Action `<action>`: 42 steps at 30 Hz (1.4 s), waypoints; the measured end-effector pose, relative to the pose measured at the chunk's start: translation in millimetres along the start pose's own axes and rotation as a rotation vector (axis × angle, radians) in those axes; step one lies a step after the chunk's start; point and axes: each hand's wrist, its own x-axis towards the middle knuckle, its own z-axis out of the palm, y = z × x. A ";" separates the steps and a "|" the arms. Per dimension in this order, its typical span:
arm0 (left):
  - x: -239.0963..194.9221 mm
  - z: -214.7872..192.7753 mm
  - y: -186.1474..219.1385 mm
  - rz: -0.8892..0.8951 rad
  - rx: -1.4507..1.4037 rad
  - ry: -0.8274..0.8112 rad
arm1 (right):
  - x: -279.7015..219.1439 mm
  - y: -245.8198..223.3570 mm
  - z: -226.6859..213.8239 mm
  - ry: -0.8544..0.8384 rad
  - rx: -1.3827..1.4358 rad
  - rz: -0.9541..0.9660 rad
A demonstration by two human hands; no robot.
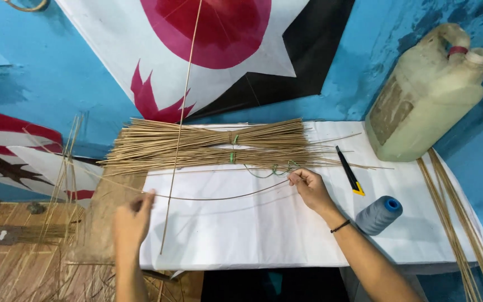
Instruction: Assembling a kite skeleton by tying bamboo sticks together with thread.
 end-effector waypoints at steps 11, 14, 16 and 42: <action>5.7 13.7 12.0 0.284 -0.694 -0.261 | -29.1 -50.1 -24.0 0.176 0.041 0.096; -2.1 -29.2 30.5 0.350 -0.592 -0.196 | -43.1 -65.9 -46.1 0.057 0.004 0.079; 3.1 -47.2 29.9 0.364 -0.518 -0.224 | -56.4 -99.3 -53.1 0.005 -0.034 0.117; 1.1 7.9 -34.7 -0.003 0.264 -0.203 | 3.2 -109.7 -166.4 -0.189 -0.604 0.649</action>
